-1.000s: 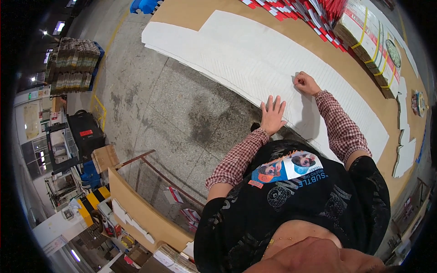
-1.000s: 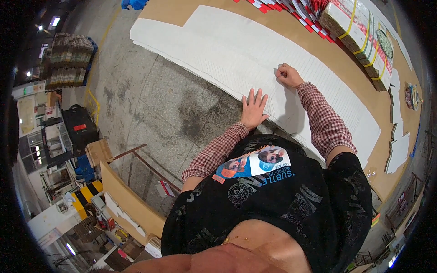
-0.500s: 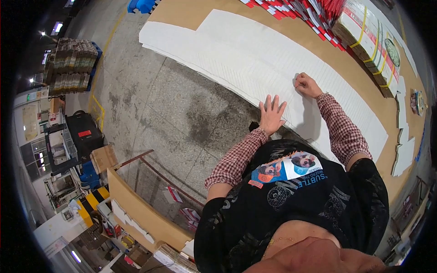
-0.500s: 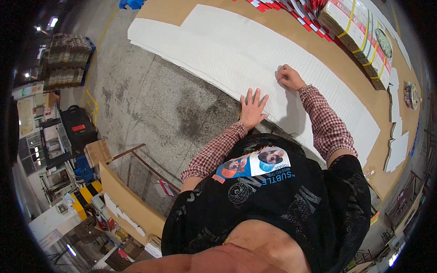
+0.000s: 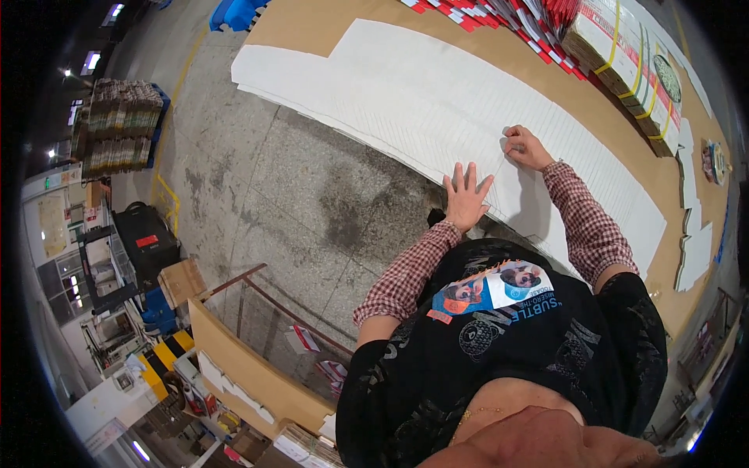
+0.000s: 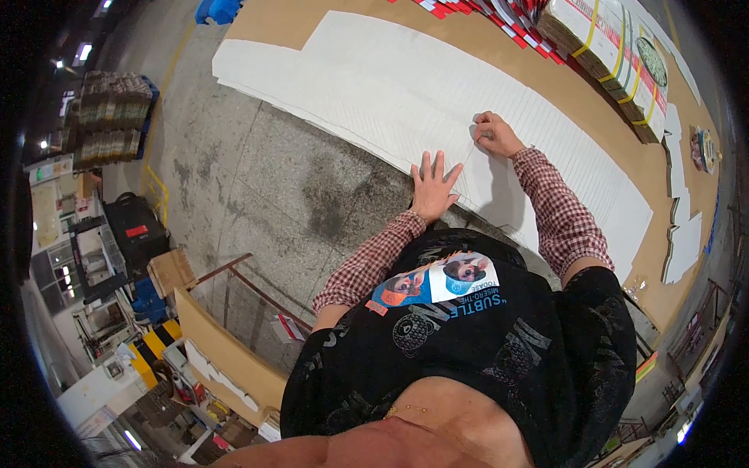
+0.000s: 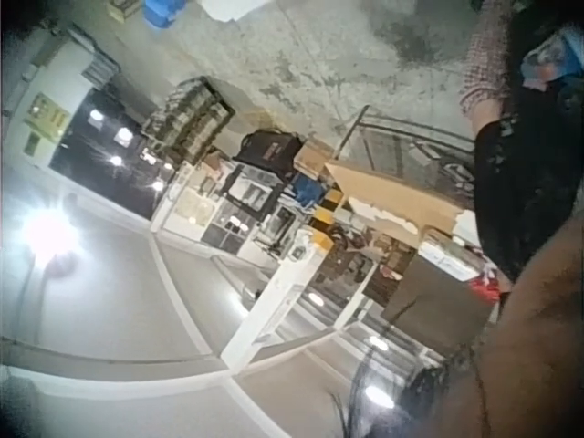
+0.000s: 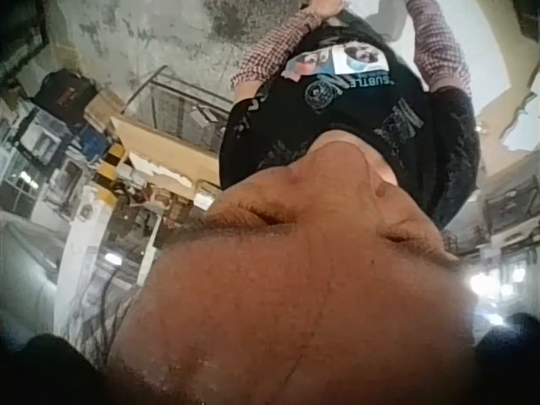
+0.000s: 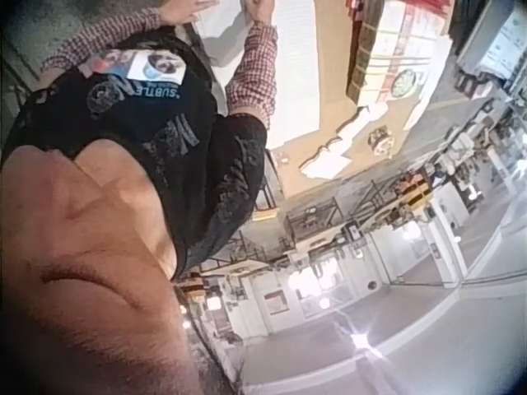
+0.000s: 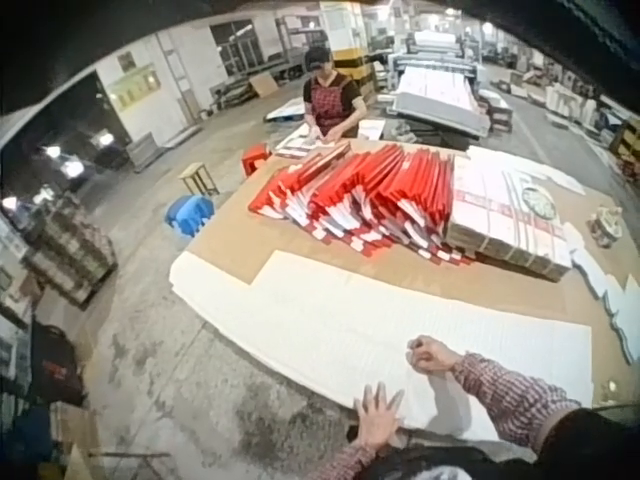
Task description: Sort through a stack of white cardboard sheets on a work table.
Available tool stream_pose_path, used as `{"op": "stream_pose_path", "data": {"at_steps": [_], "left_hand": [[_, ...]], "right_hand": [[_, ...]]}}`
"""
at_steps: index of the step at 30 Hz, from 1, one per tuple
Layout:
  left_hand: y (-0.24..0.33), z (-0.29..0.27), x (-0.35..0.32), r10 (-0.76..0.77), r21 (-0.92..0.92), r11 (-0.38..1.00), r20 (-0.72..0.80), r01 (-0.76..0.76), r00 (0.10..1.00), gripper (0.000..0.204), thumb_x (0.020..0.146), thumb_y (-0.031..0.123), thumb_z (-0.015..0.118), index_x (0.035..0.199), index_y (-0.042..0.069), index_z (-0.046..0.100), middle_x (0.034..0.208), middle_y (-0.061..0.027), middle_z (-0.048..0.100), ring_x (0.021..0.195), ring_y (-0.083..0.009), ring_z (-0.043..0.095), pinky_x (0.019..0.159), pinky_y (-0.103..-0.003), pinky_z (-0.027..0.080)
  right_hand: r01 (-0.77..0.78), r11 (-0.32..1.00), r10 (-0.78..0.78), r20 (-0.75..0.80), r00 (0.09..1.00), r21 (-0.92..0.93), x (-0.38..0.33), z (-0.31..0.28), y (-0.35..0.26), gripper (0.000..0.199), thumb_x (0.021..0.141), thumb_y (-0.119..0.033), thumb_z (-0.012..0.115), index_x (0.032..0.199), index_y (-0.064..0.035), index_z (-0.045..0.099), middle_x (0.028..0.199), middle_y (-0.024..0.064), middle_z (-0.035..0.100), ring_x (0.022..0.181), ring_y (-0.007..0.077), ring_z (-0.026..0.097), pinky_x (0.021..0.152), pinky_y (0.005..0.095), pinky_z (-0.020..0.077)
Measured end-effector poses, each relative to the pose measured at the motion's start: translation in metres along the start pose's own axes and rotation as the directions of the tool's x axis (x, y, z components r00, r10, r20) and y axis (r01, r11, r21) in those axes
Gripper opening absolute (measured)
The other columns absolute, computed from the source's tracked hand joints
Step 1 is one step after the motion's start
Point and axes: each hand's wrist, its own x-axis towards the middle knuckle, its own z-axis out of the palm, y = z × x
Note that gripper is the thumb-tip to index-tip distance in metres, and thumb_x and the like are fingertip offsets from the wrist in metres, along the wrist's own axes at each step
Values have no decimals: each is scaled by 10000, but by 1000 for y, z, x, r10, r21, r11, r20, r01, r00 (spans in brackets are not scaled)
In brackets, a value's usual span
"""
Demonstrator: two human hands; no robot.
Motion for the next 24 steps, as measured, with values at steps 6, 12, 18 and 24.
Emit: {"op": "stream_pose_path", "data": {"at_steps": [6, 12, 18, 24], "left_hand": [[-4, -8, 0, -6, -20, 1000, 65, 8, 998, 738, 739, 423, 593, 1349, 218, 232, 1398, -223, 65, 1266, -450, 60, 936, -636, 145], [-97, -25, -16, -604, -646, 718, -393, 260, 693, 816, 753, 381, 620, 1360, 84, 162, 1401, -203, 90, 1297, -359, 71, 1024, -501, 110], [-239, 1, -1, -587, -656, -741, 532, -141, 610, 873, 756, 547, 546, 1361, 74, 131, 1398, -158, 156, 1290, -270, 168, 1026, -448, 161], [-260, 16, 34, -470, -613, -779, 430, -133, 770, 696, 741, 467, 616, 1247, 58, 368, 1249, -72, 439, 1156, -260, 400, 951, -425, 329]], "right_hand": [[-20, 1000, 20, -78, 997, -2, -8, -3, -7, 100, 658, -43, 584, 756, -60, 591, 1120, 117, 453, 1072, 268, 432, 862, 340, 407], [-356, 918, 384, -617, 687, 175, -104, -7, -55, 269, 770, -108, 610, 1014, -24, 534, 1029, 95, 525, 972, 189, 505, 843, 299, 405], [218, -173, 971, 130, 200, 960, -326, 128, -42, 362, 782, -424, 595, 884, -82, 539, 666, 17, 531, 559, 108, 487, 517, 255, 407], [666, -135, 991, 101, 90, 733, -245, 159, -15, 582, 737, -479, 614, 1166, -112, 476, 1138, 87, 528, 1092, 235, 445, 889, 434, 374]]}}
